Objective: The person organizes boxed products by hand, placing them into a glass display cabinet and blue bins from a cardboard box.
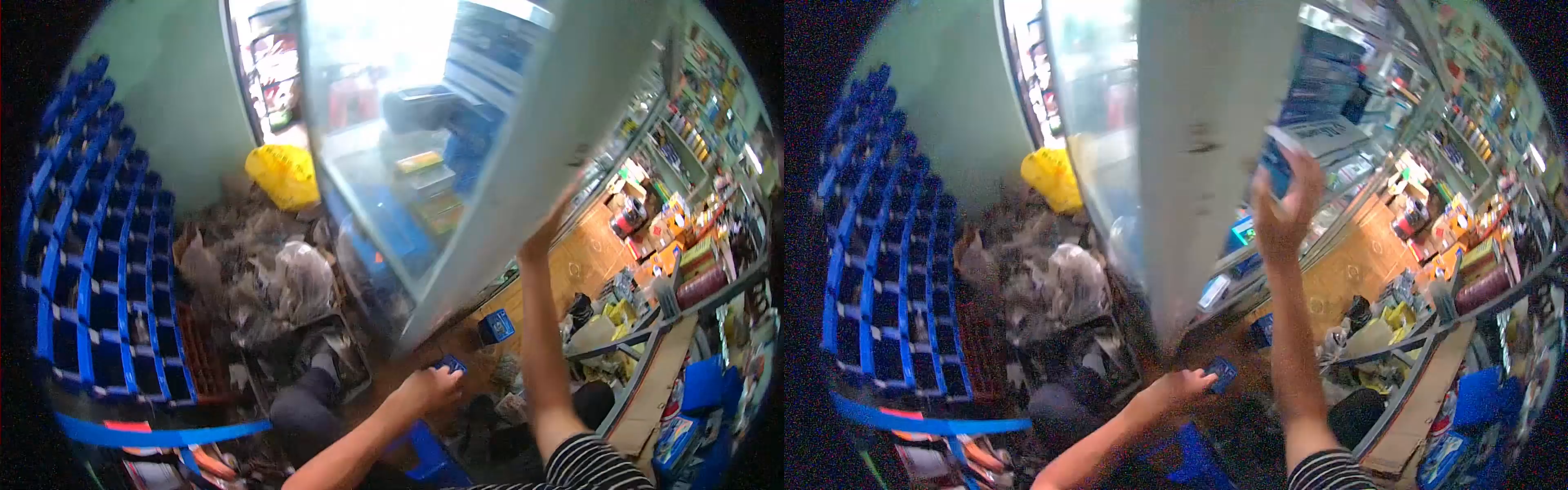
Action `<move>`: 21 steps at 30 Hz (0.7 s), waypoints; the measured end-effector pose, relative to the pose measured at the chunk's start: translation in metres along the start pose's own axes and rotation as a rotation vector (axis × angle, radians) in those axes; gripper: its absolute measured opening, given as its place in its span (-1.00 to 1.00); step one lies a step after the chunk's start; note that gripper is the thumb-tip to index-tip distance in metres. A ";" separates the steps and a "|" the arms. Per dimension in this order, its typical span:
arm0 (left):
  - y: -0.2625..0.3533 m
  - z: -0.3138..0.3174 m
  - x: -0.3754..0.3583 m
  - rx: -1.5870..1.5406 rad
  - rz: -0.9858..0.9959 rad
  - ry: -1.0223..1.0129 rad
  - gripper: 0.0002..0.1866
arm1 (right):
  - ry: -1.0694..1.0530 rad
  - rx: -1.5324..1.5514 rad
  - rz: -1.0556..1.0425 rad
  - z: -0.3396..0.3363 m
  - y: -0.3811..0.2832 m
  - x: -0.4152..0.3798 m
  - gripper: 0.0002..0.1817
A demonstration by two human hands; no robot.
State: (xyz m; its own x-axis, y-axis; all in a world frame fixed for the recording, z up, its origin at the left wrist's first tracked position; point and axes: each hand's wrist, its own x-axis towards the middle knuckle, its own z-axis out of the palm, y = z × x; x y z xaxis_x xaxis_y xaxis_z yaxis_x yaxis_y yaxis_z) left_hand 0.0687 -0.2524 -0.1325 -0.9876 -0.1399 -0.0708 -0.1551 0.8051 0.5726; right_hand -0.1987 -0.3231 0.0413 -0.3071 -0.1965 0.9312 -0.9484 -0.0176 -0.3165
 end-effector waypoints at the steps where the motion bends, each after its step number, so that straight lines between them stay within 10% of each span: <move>1: 0.003 -0.009 -0.002 -0.016 0.026 0.015 -0.70 | 0.080 -0.029 0.128 -0.040 -0.013 -0.019 -0.61; 4: 0.019 -0.029 -0.012 -0.015 0.088 -0.020 -0.72 | 0.317 0.067 0.709 -0.107 0.036 -0.122 -0.66; 7: 0.020 -0.026 -0.010 -0.114 0.046 -0.062 -0.74 | 0.054 -0.087 1.072 -0.137 0.096 -0.250 -0.57; 9: 0.025 -0.033 0.000 -0.118 0.008 -0.157 -0.69 | -0.235 -0.488 0.955 -0.150 0.143 -0.378 -0.46; 13: 0.036 -0.039 0.013 -0.211 -0.141 -0.322 -0.52 | -0.917 -0.752 1.363 -0.202 0.104 -0.502 -0.29; 21: 0.034 -0.031 0.025 -0.092 -0.261 -0.500 -0.48 | -1.062 -0.653 1.314 -0.196 0.119 -0.562 -0.34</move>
State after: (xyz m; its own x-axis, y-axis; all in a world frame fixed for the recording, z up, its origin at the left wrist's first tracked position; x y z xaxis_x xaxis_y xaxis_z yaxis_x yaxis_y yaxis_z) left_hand 0.0394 -0.2466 -0.0892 -0.8112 -0.0196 -0.5845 -0.4150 0.7235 0.5517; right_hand -0.1543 -0.0230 -0.4844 -0.8735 -0.2426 -0.4221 -0.1105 0.9432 -0.3133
